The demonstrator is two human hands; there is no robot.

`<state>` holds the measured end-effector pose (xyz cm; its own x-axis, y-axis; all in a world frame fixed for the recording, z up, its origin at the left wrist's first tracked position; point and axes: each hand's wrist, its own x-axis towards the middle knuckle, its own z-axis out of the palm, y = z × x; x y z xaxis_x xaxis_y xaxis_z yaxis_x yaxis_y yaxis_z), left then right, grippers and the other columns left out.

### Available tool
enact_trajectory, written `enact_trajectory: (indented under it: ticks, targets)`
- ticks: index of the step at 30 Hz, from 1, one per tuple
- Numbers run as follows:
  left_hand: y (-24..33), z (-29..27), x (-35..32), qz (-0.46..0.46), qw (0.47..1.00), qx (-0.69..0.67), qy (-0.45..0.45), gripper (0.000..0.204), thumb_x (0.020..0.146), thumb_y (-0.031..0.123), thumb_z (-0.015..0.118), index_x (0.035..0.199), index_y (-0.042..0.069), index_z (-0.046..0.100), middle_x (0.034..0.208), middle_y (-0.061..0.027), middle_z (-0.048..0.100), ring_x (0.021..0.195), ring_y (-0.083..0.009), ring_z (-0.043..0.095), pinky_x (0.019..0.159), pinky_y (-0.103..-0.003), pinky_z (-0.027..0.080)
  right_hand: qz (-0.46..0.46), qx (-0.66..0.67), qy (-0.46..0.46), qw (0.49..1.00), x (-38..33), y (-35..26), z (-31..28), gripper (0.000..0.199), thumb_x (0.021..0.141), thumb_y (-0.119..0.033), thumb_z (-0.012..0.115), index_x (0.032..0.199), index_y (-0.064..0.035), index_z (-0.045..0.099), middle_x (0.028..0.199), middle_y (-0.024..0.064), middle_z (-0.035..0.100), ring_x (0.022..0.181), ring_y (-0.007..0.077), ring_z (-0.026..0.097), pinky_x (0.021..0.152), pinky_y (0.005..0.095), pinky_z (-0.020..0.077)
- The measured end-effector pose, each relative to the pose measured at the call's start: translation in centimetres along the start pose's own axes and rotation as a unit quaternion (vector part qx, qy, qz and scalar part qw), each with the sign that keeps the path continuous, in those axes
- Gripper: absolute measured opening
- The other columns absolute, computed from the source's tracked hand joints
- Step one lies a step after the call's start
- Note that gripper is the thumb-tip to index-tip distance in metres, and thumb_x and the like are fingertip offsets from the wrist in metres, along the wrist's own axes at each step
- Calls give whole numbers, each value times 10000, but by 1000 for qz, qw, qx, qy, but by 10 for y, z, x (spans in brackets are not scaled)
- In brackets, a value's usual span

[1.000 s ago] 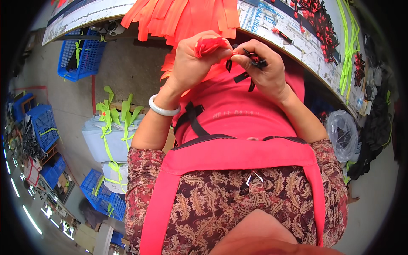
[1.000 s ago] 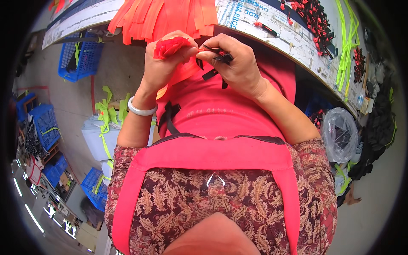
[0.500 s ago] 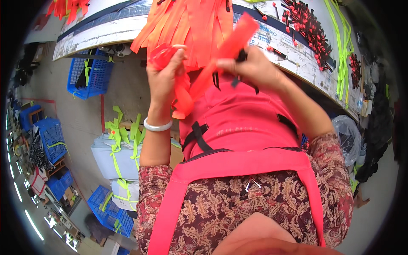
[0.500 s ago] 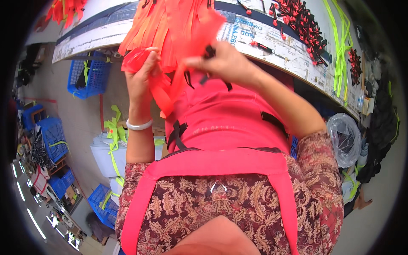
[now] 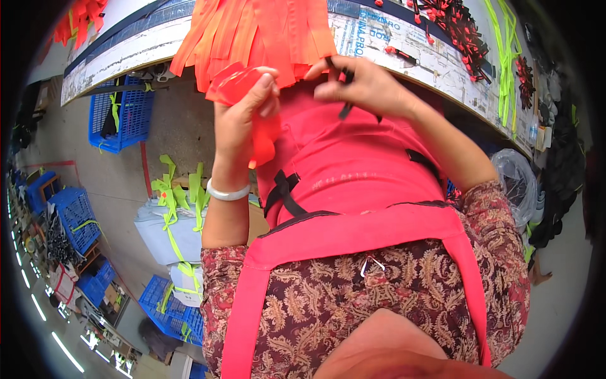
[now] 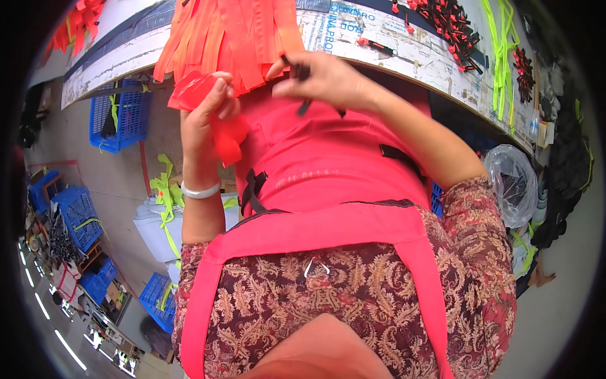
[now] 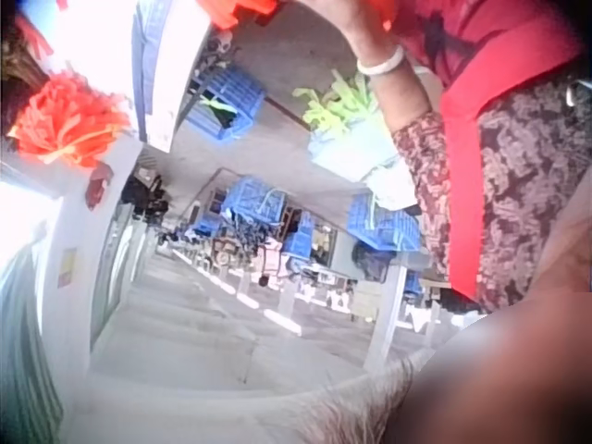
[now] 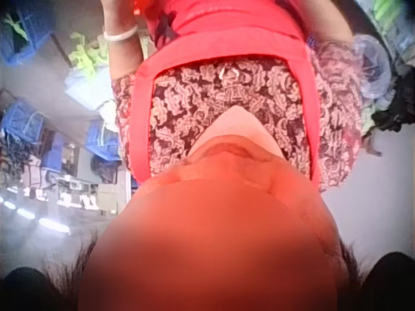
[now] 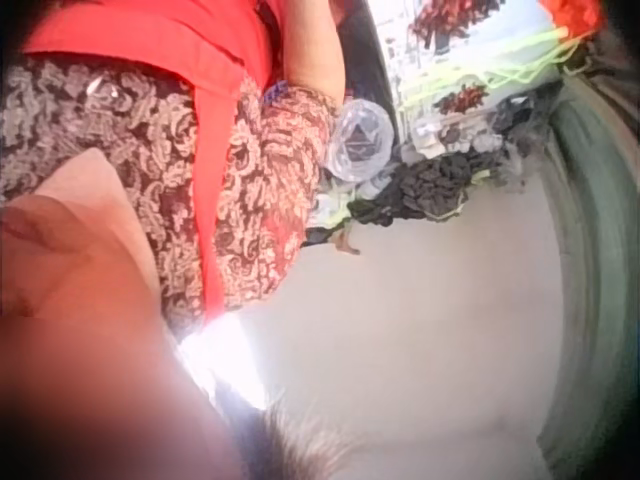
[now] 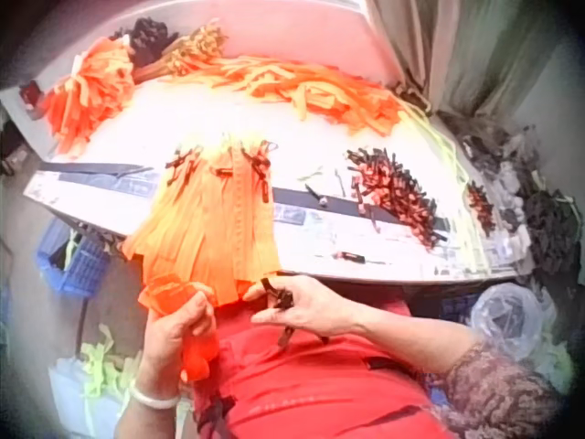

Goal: Threading orange fabric straps through black plastic buckles to assemble industrial components at a workbench.

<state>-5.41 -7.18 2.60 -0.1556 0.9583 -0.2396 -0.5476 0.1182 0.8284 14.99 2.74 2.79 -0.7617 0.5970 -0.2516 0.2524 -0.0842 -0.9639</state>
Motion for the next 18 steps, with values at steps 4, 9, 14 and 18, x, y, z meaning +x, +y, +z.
enact_trajectory:
  ticks: [4, 9, 14, 18]
  targets:
    - [-15, 24, 2, -56, 991, -116, -48, 149, 923, 101, 597, 1005, -22, 616, 781, -49, 594, 543, -74, 449, 504, -216, 357, 71, 70, -155, 983, -21, -2, 46, 480, 769, -273, 784, 1097, 22, 595, 903, 50, 623, 820, 80, 558, 743, 261, 470]
    - [-24, 28, 10, -21, 995, -28, -91, 198, 922, 138, 604, 1030, -27, 618, 778, -60, 623, 739, -147, 599, 654, -283, 489, 154, 105, -132, 974, -16, 26, 57, 336, 760, -333, 791, 803, -52, 614, 661, -6, 556, 613, 68, 495, 544, 232, 393]
    - [-44, 4, 19, -129, 987, -63, -71, 200, 930, 207, 591, 913, 10, 622, 705, -30, 560, 618, -127, 528, 649, -254, 446, 7, -51, -61, 997, -14, 50, 46, 366, 820, -217, 706, 1056, 38, 592, 830, 74, 638, 740, 135, 614, 684, 291, 511]
    - [-32, -25, 32, -75, 974, -194, -94, 146, 956, 213, 551, 942, 70, 574, 639, 28, 421, 580, -104, 422, 584, -243, 365, 83, -220, -28, 972, -31, 76, 11, 186, 869, -161, 623, 915, 19, 625, 773, 110, 640, 692, 150, 595, 677, 311, 490]
